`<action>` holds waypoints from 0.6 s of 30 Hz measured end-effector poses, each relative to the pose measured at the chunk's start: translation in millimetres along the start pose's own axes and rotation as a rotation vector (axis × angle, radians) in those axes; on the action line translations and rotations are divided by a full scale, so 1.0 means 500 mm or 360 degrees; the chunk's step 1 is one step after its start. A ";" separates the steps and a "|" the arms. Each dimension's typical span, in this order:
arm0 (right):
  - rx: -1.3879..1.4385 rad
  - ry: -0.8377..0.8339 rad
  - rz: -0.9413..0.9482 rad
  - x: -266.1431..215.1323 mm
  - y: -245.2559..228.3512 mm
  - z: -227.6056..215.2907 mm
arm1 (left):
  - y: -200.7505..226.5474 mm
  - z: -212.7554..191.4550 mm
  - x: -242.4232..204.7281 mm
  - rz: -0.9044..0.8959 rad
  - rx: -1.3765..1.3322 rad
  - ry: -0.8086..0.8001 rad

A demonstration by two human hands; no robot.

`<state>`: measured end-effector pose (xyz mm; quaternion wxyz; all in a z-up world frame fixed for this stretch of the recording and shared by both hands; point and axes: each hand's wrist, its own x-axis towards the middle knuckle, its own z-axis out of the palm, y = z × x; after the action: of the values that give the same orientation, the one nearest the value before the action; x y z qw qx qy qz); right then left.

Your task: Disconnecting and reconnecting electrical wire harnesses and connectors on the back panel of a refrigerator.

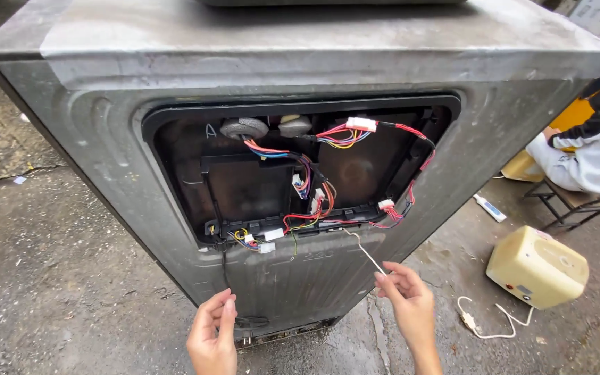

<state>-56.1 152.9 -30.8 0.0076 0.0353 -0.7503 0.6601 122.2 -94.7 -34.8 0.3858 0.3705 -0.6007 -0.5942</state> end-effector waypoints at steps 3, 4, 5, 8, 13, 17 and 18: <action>0.0042 -0.0030 0.0170 -0.008 -0.021 -0.038 | -0.011 -0.006 0.001 0.0023 0.0020 -0.0058; 0.0040 -0.0026 0.0167 -0.008 -0.023 -0.042 | -0.016 -0.003 0.000 0.0024 0.0017 -0.0061; 0.0145 0.0016 0.0154 -0.008 -0.026 -0.047 | -0.020 0.000 0.000 0.0034 0.0011 -0.0090; 0.0370 0.0082 0.0133 -0.005 -0.031 -0.056 | -0.014 0.013 -0.006 0.0108 0.0060 -0.0222; 0.0743 0.0093 0.0171 0.019 0.013 -0.076 | 0.003 0.059 -0.026 0.0424 0.0076 -0.0579; 0.1019 0.0007 0.0267 0.048 0.020 -0.080 | 0.068 0.123 -0.039 0.0853 0.0117 -0.0918; 0.1037 -0.0003 0.0289 0.054 0.018 -0.082 | 0.090 0.141 -0.044 0.1025 0.0188 -0.0967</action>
<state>-85.1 193.4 -32.6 -0.0637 -0.0305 -0.5001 0.8631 68.8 -43.7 9.7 0.3355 -0.0055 -0.8044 -0.4902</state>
